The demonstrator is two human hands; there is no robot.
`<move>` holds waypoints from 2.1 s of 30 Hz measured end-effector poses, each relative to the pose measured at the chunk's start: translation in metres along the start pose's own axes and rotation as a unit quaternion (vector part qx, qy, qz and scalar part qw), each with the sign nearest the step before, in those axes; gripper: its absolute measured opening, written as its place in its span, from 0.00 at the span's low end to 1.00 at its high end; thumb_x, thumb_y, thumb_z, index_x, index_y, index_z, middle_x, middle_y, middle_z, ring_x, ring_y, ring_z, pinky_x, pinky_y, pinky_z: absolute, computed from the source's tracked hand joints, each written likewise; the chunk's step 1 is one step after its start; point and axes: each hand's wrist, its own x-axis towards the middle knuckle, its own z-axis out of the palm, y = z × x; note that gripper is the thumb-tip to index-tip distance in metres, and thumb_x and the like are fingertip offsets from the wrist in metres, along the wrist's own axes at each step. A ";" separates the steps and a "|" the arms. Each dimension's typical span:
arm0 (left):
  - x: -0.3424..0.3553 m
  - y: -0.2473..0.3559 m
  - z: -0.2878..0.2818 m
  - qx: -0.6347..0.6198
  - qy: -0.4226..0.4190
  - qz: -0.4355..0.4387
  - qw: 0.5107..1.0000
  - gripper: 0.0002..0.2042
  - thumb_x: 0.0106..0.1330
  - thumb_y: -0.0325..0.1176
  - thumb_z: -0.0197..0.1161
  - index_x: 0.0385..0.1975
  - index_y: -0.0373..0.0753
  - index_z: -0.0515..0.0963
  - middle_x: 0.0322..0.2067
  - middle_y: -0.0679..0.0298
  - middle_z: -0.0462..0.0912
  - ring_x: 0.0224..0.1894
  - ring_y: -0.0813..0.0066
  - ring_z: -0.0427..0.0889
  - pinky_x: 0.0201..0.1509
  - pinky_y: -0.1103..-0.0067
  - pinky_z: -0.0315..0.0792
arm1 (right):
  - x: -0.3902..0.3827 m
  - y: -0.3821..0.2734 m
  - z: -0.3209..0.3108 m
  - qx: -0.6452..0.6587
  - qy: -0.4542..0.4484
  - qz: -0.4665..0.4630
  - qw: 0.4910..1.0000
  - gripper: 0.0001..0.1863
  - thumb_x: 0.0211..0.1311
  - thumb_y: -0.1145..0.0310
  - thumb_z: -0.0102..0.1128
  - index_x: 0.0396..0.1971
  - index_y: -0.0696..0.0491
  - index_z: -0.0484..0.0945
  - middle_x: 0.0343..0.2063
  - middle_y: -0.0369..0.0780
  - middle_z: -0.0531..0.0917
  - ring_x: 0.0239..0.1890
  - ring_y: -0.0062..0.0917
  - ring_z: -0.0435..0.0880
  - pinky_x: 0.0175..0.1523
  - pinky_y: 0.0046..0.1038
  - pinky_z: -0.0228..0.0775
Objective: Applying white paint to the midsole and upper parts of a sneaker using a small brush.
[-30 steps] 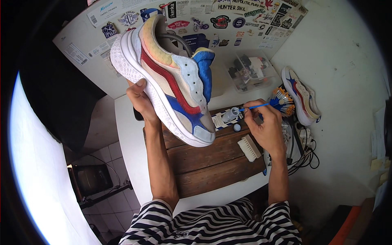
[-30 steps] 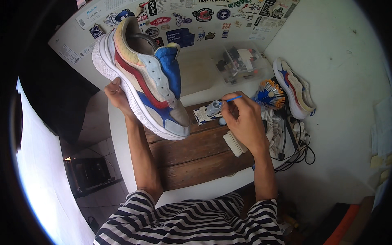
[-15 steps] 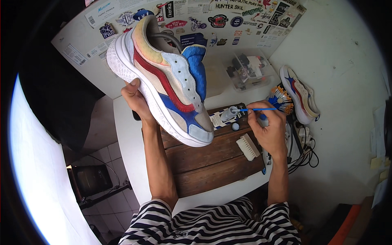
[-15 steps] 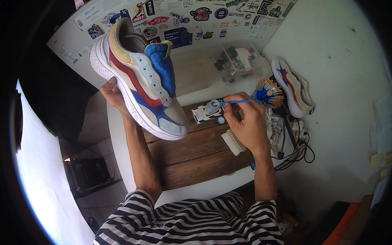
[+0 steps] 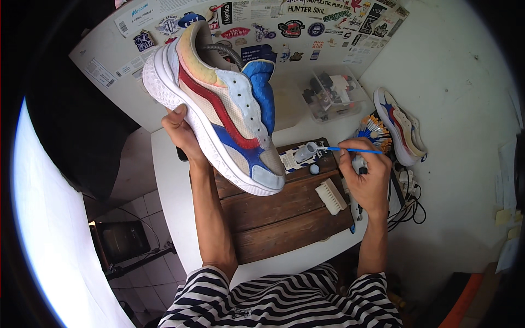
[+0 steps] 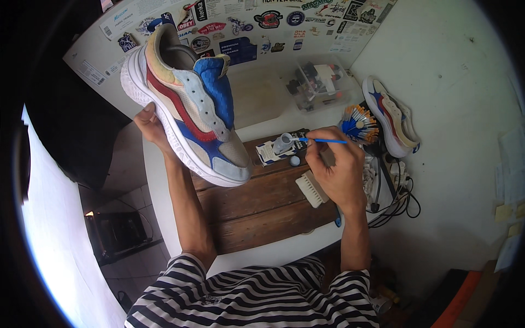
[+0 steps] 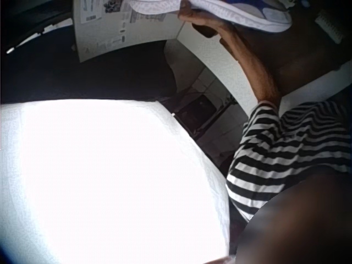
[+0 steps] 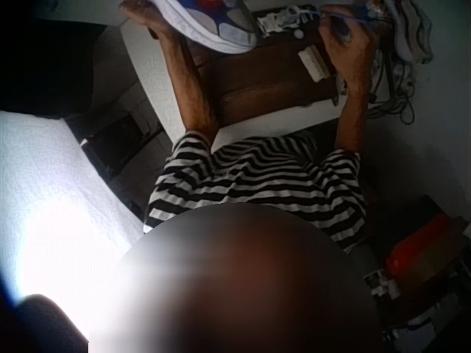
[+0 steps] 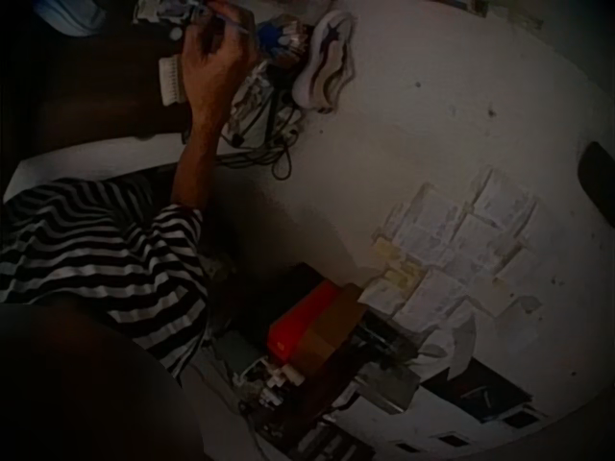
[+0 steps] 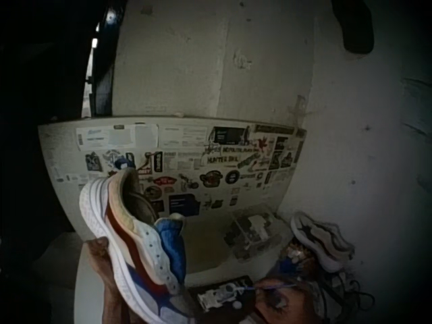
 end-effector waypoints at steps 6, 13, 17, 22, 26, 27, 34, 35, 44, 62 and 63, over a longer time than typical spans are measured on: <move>0.000 -0.004 -0.004 0.019 0.013 0.016 1.000 0.19 0.73 0.40 0.44 0.52 0.33 0.71 0.49 0.56 0.79 0.52 0.70 0.78 0.65 0.70 0.69 | -0.014 0.017 0.010 0.046 0.078 0.049 0.995 0.06 0.62 0.79 0.69 0.39 0.60 0.84 0.30 0.41 0.87 0.28 0.22 0.85 0.36 0.24 0.75; 0.000 -0.005 -0.004 0.006 0.001 0.008 1.000 0.17 0.73 0.40 0.44 0.50 0.33 0.71 0.48 0.56 0.79 0.53 0.70 0.77 0.66 0.71 0.68 | -0.026 0.030 0.022 0.078 0.115 0.137 0.981 0.04 0.64 0.77 0.69 0.37 0.61 0.85 0.27 0.39 0.87 0.28 0.17 0.84 0.36 0.22 0.74; 0.002 -0.005 -0.004 0.001 0.025 -0.006 1.000 0.28 0.69 0.42 0.46 0.61 0.25 0.69 0.55 0.48 0.80 0.56 0.63 0.82 0.67 0.70 0.72 | -0.028 0.028 0.019 0.056 0.117 0.136 0.982 0.04 0.64 0.77 0.69 0.36 0.61 0.85 0.26 0.39 0.87 0.28 0.17 0.84 0.35 0.22 0.73; 0.005 -0.009 -0.008 0.025 0.045 0.024 0.998 0.28 0.69 0.44 0.47 0.61 0.25 0.69 0.55 0.48 0.80 0.55 0.64 0.82 0.65 0.71 0.73 | -0.030 0.017 0.013 0.084 0.134 0.128 0.979 0.05 0.66 0.78 0.66 0.39 0.62 0.84 0.29 0.39 0.87 0.29 0.19 0.84 0.38 0.22 0.75; -0.009 0.004 0.012 0.007 -0.006 -0.015 1.000 0.20 0.72 0.41 0.45 0.56 0.34 0.71 0.49 0.55 0.80 0.52 0.70 0.79 0.64 0.73 0.70 | -0.034 -0.006 -0.002 0.176 0.202 0.071 0.961 0.08 0.71 0.80 0.59 0.46 0.65 0.79 0.34 0.43 0.85 0.32 0.24 0.86 0.40 0.24 0.79; -0.014 0.010 0.021 0.012 -0.017 -0.031 0.999 0.21 0.72 0.41 0.45 0.57 0.34 0.71 0.49 0.55 0.80 0.50 0.70 0.80 0.63 0.74 0.71 | -0.033 -0.014 -0.009 0.170 0.197 0.016 0.965 0.09 0.70 0.82 0.56 0.47 0.66 0.77 0.35 0.48 0.84 0.32 0.28 0.87 0.41 0.27 0.81; -0.028 0.017 0.035 0.114 -0.068 0.002 0.991 0.20 0.71 0.41 0.45 0.54 0.34 0.71 0.46 0.56 0.81 0.47 0.70 0.81 0.60 0.74 0.73 | -0.025 -0.075 -0.021 0.045 0.157 -0.223 0.961 0.11 0.65 0.80 0.60 0.46 0.65 0.74 0.36 0.54 0.84 0.34 0.38 0.89 0.36 0.33 0.87; -0.030 0.016 0.034 0.025 -0.095 -0.016 0.995 0.18 0.72 0.37 0.46 0.52 0.30 0.72 0.49 0.50 0.81 0.50 0.67 0.82 0.61 0.73 0.75 | -0.024 -0.081 -0.019 0.043 0.156 -0.233 0.959 0.11 0.62 0.81 0.62 0.44 0.64 0.74 0.36 0.54 0.84 0.35 0.40 0.89 0.35 0.32 0.88; -0.044 0.016 0.049 -0.117 -0.176 -0.021 0.977 0.11 0.74 0.33 0.47 0.40 0.31 0.72 0.44 0.52 0.79 0.46 0.70 0.81 0.61 0.71 0.77 | -0.005 -0.093 -0.005 -0.004 0.181 -0.241 0.953 0.11 0.62 0.82 0.63 0.43 0.64 0.77 0.36 0.52 0.84 0.34 0.38 0.89 0.34 0.31 0.89; -0.043 0.014 0.035 -0.020 -0.143 -0.048 0.988 0.15 0.72 0.35 0.48 0.44 0.26 0.72 0.45 0.53 0.79 0.47 0.67 0.81 0.63 0.70 0.75 | 0.001 -0.094 0.001 -0.050 0.217 -0.276 0.935 0.07 0.62 0.80 0.63 0.39 0.63 0.78 0.30 0.48 0.85 0.27 0.34 0.88 0.27 0.29 0.86; -0.044 0.014 0.037 -0.020 -0.143 -0.049 0.988 0.15 0.72 0.35 0.48 0.44 0.26 0.72 0.45 0.53 0.79 0.47 0.67 0.81 0.63 0.70 0.75 | 0.001 -0.094 0.002 -0.050 0.216 -0.275 0.935 0.07 0.62 0.80 0.63 0.39 0.63 0.78 0.30 0.48 0.85 0.27 0.34 0.88 0.27 0.29 0.86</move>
